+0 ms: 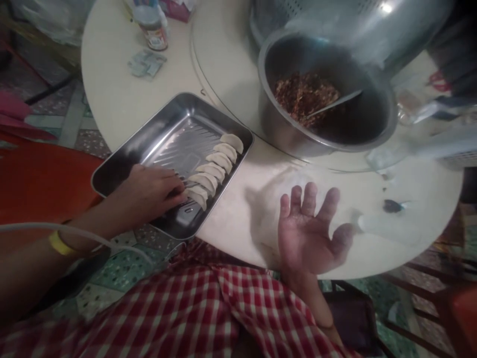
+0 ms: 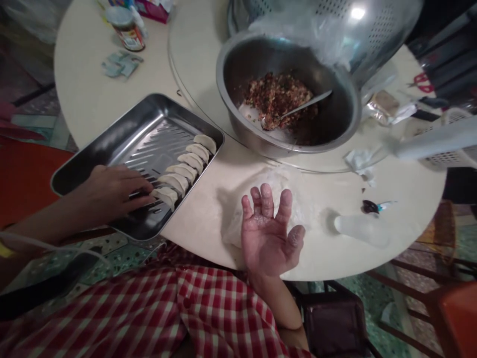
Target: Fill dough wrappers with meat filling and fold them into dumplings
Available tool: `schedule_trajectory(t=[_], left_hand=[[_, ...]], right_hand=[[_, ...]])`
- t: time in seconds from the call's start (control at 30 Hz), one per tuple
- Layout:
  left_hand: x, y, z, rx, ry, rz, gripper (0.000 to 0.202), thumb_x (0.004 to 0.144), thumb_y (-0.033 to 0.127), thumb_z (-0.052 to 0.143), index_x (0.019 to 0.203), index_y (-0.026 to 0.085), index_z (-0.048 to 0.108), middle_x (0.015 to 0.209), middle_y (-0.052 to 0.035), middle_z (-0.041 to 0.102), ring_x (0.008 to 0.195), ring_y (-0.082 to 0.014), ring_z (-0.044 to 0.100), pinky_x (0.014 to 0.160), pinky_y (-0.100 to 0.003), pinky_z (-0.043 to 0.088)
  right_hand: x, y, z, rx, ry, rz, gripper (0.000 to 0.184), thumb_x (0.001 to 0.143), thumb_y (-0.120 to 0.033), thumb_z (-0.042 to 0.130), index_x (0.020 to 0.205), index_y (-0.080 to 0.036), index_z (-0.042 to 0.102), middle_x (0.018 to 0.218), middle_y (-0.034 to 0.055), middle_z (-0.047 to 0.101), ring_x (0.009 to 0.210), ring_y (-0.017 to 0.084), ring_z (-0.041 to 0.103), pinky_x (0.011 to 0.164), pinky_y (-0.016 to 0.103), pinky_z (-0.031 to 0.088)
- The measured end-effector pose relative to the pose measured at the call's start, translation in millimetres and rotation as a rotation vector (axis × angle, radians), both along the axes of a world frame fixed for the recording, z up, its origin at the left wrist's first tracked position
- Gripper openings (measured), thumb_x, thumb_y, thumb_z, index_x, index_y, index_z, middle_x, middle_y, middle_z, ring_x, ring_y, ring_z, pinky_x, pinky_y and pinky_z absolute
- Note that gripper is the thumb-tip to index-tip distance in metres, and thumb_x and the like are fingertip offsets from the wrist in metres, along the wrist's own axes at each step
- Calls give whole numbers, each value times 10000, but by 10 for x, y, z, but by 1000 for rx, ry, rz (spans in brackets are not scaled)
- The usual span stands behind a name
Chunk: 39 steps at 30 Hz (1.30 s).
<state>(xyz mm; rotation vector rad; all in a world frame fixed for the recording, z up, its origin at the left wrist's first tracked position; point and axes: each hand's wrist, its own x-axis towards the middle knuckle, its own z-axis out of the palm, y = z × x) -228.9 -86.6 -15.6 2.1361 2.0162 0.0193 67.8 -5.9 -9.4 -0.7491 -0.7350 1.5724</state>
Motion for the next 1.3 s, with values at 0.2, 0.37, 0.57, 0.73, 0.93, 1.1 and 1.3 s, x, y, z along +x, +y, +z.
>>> schedule_trajectory(t=[0.2,0.37,0.57,0.73,0.93,1.1,1.3], left_hand=[[75,9,35,80,44,43,220,978,356,526,892,223,679,896,-33,724,867,-237,569,699,-350,241],[145,29,27,109,115,-11,185,975,310,530,912,200,665,894,-54,711,855,-244,553,690,-350,242],[110,38,-30,116,137,-39,259,995,319,476,921,175,678,920,-71,719,847,-241,541,702,-349,268],[78,61,-63,135,131,-71,346,1006,337,431,814,188,675,800,-48,683,792,-218,522,693,-353,277],[111,81,-29,227,108,-79,237,974,327,513,1033,205,707,927,-61,681,889,-244,513,725,-344,287],[181,124,18,208,73,-145,268,994,282,470,946,217,726,864,-53,634,855,-241,487,758,-358,290],[199,131,39,215,100,-147,281,993,300,466,976,200,728,850,-58,647,830,-233,491,738,-347,285]], right_hand=[[-2,-8,37,20,2,-19,428,945,-571,355,1133,-424,710,1196,-48,737,1239,206,624,1159,502,386],[63,-68,52,46,-23,-37,424,941,-574,357,1129,-435,710,1218,-53,729,1251,197,615,1157,493,382],[214,-145,48,57,-52,-98,429,936,-566,357,1131,-428,713,1210,-51,734,1240,194,625,1153,492,386],[413,-184,-12,65,-79,-145,400,929,-579,390,1136,-447,706,1224,-66,733,1248,167,613,1146,453,391],[633,-219,-42,49,-21,-212,397,935,-551,394,1114,-407,717,1189,-75,752,1207,147,641,1155,421,382],[698,-284,-31,46,34,-233,415,943,-538,385,1119,-374,723,1170,-72,765,1163,135,668,1139,393,401],[775,-347,-54,46,50,-254,408,945,-535,391,1107,-373,729,1162,-63,768,1167,154,671,1152,421,393]])
